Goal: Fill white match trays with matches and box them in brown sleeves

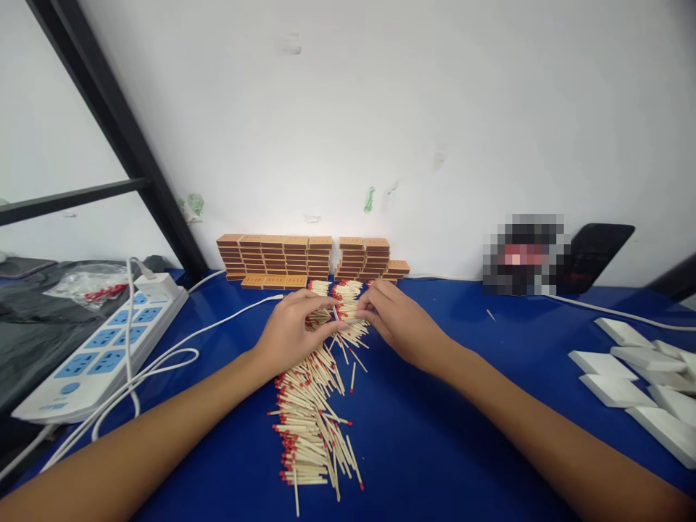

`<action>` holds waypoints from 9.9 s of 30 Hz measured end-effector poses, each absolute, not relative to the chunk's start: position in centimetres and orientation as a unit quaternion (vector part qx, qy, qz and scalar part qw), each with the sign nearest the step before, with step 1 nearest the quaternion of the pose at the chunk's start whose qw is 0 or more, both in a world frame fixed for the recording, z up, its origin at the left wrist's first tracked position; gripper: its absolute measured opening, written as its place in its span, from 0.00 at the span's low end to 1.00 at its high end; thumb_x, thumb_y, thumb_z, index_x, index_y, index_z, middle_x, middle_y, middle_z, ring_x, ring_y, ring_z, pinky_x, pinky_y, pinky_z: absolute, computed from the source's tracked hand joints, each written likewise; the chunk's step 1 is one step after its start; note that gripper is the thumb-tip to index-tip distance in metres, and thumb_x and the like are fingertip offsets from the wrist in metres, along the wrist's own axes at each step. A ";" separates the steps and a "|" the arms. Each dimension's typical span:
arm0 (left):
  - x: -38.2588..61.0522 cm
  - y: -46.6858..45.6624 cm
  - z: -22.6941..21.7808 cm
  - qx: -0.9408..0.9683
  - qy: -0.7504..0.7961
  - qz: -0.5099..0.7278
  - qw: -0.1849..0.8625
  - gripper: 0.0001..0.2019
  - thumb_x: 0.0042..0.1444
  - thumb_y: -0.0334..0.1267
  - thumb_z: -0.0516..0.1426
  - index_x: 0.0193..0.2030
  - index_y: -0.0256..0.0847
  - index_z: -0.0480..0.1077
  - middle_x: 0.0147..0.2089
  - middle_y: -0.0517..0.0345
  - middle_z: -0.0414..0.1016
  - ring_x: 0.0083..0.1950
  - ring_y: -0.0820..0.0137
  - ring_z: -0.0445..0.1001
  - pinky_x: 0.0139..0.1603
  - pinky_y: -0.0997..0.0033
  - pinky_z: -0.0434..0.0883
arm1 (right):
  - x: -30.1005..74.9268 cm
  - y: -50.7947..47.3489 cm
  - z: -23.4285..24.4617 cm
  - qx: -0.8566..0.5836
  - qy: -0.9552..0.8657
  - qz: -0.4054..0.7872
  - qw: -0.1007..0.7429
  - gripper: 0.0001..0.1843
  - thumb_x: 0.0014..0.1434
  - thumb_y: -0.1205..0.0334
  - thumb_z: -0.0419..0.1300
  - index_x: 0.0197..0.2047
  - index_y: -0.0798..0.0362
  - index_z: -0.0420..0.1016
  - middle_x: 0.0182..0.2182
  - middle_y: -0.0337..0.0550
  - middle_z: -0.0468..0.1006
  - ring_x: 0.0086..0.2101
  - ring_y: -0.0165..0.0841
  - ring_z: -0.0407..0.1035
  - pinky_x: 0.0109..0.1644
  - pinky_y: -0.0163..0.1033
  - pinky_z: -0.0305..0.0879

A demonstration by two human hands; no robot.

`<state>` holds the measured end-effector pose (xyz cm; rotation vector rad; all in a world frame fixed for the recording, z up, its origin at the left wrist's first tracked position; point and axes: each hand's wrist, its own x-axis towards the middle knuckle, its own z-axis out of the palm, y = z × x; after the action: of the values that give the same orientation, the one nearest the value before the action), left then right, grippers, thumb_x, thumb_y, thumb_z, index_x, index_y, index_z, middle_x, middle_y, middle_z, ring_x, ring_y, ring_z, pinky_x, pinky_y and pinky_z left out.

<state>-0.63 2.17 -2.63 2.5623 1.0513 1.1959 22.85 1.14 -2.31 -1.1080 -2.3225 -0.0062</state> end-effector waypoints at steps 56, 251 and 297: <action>-0.6 2.0 -2.3 0.844 0.340 0.404 0.096 0.17 0.57 0.47 0.68 0.50 0.45 0.79 0.47 0.53 0.82 0.47 0.63 0.79 0.51 0.60 0.76 | 22.9 2.2 -3.0 -0.439 -0.700 0.376 0.421 0.18 0.64 0.45 0.61 0.41 0.53 0.71 0.35 0.42 0.74 0.32 0.31 0.69 0.36 0.39 0.71; -0.8 2.3 -2.6 0.856 0.300 0.419 0.032 0.15 0.63 0.43 0.64 0.55 0.45 0.76 0.49 0.53 0.81 0.49 0.64 0.78 0.53 0.59 0.75 | 22.7 1.0 -1.9 -0.411 -0.791 0.157 0.425 0.05 0.68 0.62 0.57 0.39 0.51 0.73 0.40 0.45 0.71 0.38 0.34 0.68 0.39 0.39 0.68; -0.7 2.3 -2.8 0.880 0.262 0.394 0.033 0.12 0.64 0.42 0.63 0.52 0.42 0.75 0.46 0.52 0.81 0.47 0.64 0.77 0.51 0.60 0.74 | 21.8 0.7 -2.9 -0.465 -0.655 0.446 0.395 0.20 0.58 0.52 0.65 0.49 0.52 0.69 0.35 0.41 0.73 0.30 0.32 0.74 0.17 0.31 0.69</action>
<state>-0.66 2.30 -2.75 2.7085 0.8075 1.2105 21.82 0.75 -2.86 -1.1797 -1.6609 1.1310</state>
